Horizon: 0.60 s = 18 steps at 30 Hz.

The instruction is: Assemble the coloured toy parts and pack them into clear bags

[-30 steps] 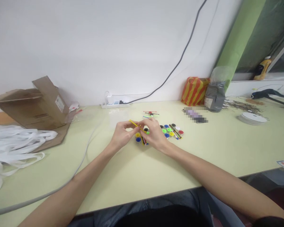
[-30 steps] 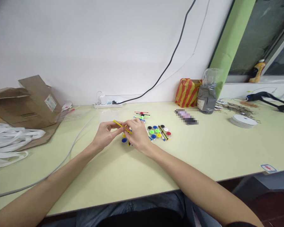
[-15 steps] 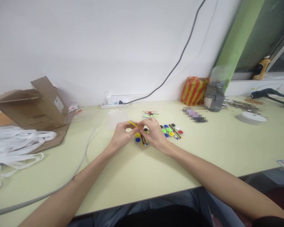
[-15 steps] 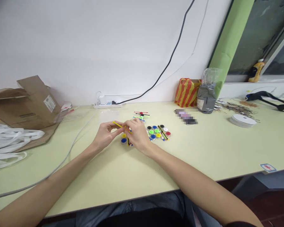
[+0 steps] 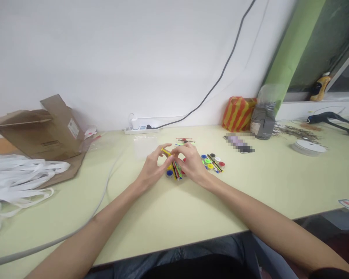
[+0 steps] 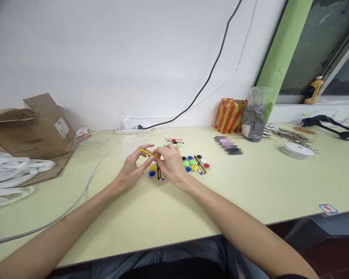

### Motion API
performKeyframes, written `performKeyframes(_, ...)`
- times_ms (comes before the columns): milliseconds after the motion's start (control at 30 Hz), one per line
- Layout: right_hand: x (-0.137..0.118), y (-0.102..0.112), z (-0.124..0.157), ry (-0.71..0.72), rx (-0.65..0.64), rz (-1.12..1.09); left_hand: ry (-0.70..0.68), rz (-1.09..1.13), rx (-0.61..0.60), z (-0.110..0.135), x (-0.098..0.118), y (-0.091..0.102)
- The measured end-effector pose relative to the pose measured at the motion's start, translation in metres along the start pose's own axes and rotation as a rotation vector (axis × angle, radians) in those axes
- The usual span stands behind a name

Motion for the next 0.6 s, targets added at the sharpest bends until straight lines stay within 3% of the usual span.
performKeyframes(133,0.015,0.033,-0.013,-0.025,0.167,0.016,0.014,0.050,0.000,0.001,-0.002,0.000)
performKeyframes(233,0.047,0.058,-0.027,-0.111,0.290,0.061,0.013,0.007,0.011,0.002,-0.006,0.001)
performKeyframes(300,0.073,0.067,-0.040,-0.171,0.280,0.109,-0.001,-0.063,0.004,0.002,-0.008,0.001)
performKeyframes(400,0.114,0.068,-0.057,-0.277,0.132,0.250,-0.046,-0.170,-0.005,0.002,-0.007,0.001)
performKeyframes(467,0.140,0.055,-0.062,-0.340,-0.099,0.351,-0.078,-0.214,0.002,0.002,-0.005,0.002)
performKeyframes(533,0.157,0.042,-0.060,-0.362,-0.307,0.402,-0.093,-0.238,0.006,0.002,-0.004,0.002)
performKeyframes(600,0.164,0.034,-0.057,-0.349,-0.409,0.420,-0.093,-0.249,0.003,0.002,-0.004,0.002)
Point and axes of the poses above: each hand's wrist, its own z-axis away from the middle knuckle, its own y-axis out of the back of the hand, x = y × z, the point moved 10 cm from there along -z, towards the middle knuckle
